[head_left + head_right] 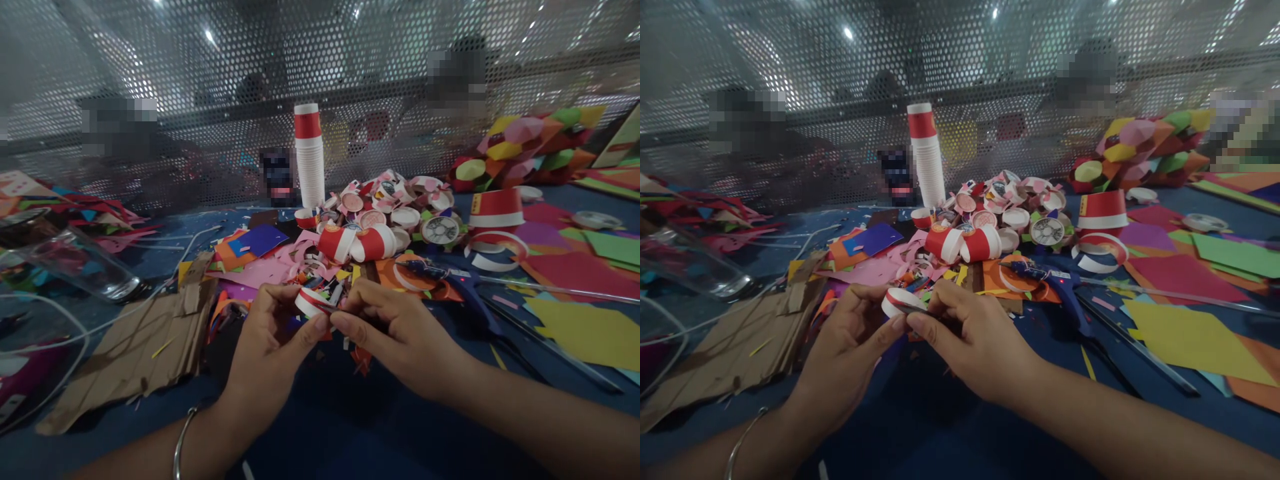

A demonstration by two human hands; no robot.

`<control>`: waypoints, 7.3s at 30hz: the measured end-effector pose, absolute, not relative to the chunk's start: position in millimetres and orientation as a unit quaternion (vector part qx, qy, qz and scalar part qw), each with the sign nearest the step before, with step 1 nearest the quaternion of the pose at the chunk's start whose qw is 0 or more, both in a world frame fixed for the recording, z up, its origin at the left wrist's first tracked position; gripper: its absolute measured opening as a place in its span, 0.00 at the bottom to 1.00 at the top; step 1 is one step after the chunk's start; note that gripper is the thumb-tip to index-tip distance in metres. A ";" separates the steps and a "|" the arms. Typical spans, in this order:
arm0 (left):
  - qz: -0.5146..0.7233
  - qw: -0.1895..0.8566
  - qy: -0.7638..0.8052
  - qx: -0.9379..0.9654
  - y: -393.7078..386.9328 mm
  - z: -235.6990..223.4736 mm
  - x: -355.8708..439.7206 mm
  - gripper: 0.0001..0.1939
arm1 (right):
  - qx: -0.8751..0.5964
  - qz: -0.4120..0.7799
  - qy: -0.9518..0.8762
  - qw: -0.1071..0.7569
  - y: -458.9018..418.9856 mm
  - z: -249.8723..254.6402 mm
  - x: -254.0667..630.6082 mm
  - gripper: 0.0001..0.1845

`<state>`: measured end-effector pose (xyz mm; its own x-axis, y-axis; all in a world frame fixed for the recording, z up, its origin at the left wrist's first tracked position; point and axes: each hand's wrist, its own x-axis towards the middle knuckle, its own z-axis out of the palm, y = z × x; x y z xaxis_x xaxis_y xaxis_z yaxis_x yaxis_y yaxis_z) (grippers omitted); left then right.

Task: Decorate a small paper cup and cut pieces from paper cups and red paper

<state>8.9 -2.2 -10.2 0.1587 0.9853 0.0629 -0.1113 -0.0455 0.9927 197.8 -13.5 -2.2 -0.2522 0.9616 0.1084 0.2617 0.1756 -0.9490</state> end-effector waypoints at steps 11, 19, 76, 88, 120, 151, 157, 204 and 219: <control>0.510 0.529 0.413 0.537 -0.9 -8.0 9.9 0.21 | -0.464 0.457 -0.645 0.399 -13.3 -2.5 196.5 0.15; 0.521 0.539 0.403 0.525 -3.1 -7.5 11.9 0.19 | -0.461 0.441 -0.651 0.411 -15.2 0.4 196.0 0.15; 0.529 0.516 0.408 0.536 0.1 -7.3 6.5 0.20 | -0.458 0.418 -0.669 0.409 -12.4 1.4 197.9 0.16; 0.520 0.512 0.419 0.540 3.1 -4.7 7.4 0.21 | -0.464 0.408 -0.676 0.401 -11.9 0.6 198.5 0.16; 0.504 0.567 0.417 0.501 3.4 -5.4 5.4 0.22 | -0.433 0.424 -0.616 0.503 -4.3 -1.3 198.3 0.17; 0.440 0.726 0.378 0.369 8.1 9.5 8.6 0.11 | -0.510 0.303 -0.620 0.513 13.9 -6.8 218.0 0.11; 0.462 0.571 0.368 0.570 2.2 4.2 1.8 0.23 | -0.481 0.363 -0.632 0.487 8.1 -3.3 209.5 0.14; 0.467 0.713 0.343 0.394 9.8 4.0 8.7 0.05 | -0.432 0.355 -0.707 0.433 -9.4 0.7 206.3 0.14; 0.481 0.700 0.345 0.398 6.2 2.2 9.2 0.07 | -0.403 0.430 -0.667 0.456 -10.0 1.4 204.5 0.11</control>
